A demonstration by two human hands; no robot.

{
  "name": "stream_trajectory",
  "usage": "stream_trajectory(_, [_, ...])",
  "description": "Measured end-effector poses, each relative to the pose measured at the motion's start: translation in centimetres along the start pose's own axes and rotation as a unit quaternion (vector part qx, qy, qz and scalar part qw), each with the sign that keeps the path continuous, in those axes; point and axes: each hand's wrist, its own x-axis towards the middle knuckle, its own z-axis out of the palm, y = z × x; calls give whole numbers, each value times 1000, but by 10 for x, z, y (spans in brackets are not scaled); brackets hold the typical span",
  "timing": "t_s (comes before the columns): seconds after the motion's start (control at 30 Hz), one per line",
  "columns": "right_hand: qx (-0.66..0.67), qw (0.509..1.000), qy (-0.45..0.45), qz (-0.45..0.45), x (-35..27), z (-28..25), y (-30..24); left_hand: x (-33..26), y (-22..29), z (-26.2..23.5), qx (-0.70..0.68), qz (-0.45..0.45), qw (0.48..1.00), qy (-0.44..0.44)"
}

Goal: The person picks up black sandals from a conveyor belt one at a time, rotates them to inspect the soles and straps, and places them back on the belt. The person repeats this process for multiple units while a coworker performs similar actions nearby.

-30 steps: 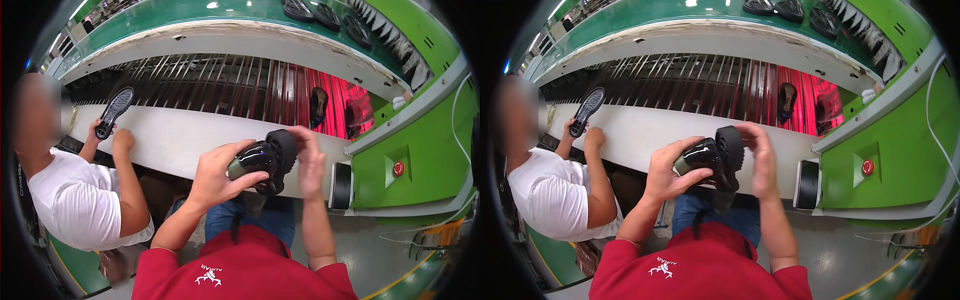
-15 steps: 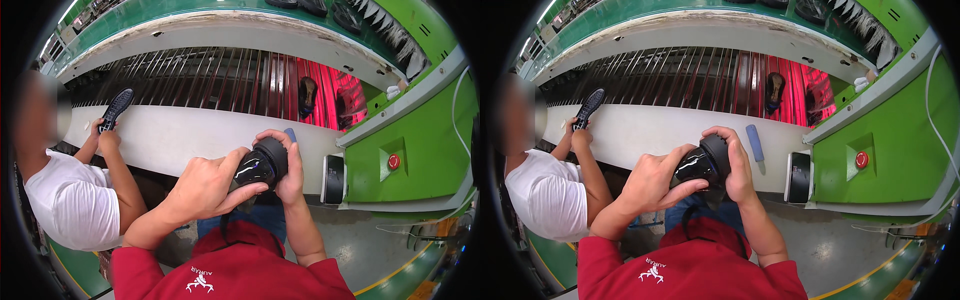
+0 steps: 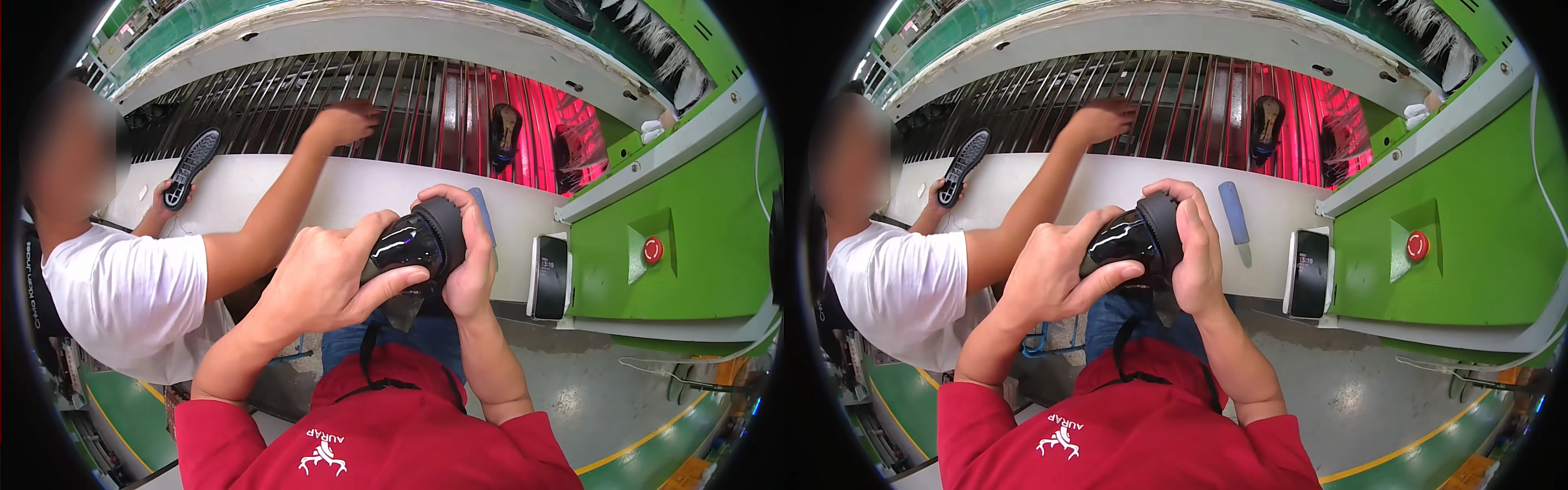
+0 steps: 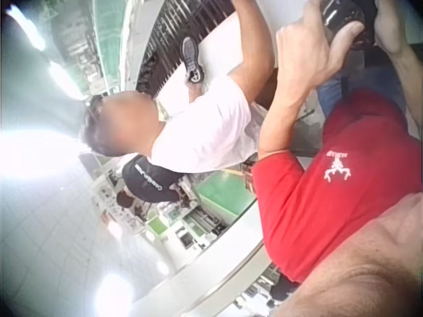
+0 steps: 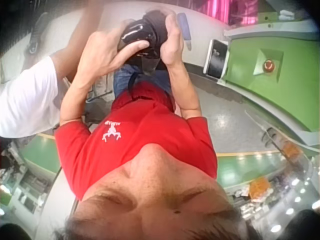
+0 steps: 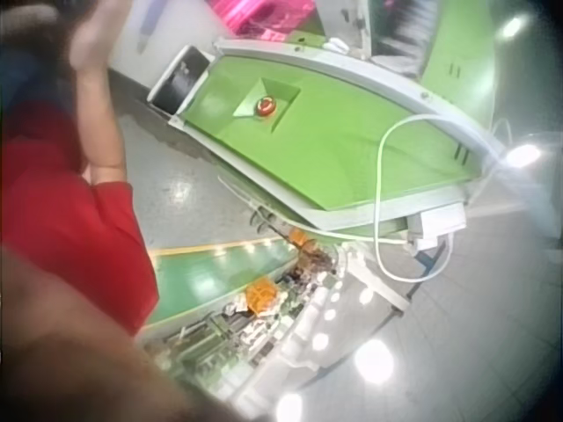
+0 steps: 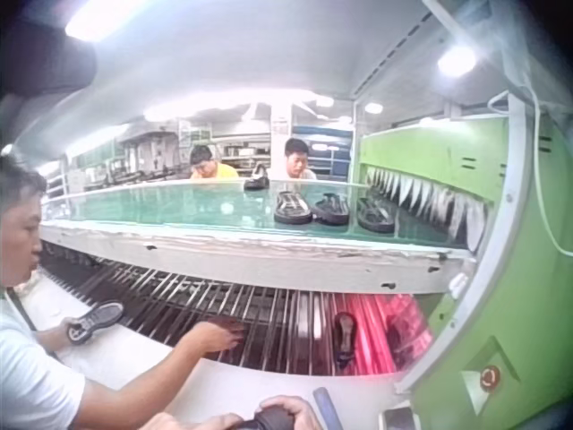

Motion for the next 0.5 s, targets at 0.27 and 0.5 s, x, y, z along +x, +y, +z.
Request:
stream_trajectory(0.27, [-9, 1000, 3, -18, -4, 0, -1, 0, 2, -1, 24, 37, 999, -17])
stream_trajectory(0.5, [-51, 995, -26, -81, -14, -6, -4, -3, 11, 1, 52, 75, 996, -12])
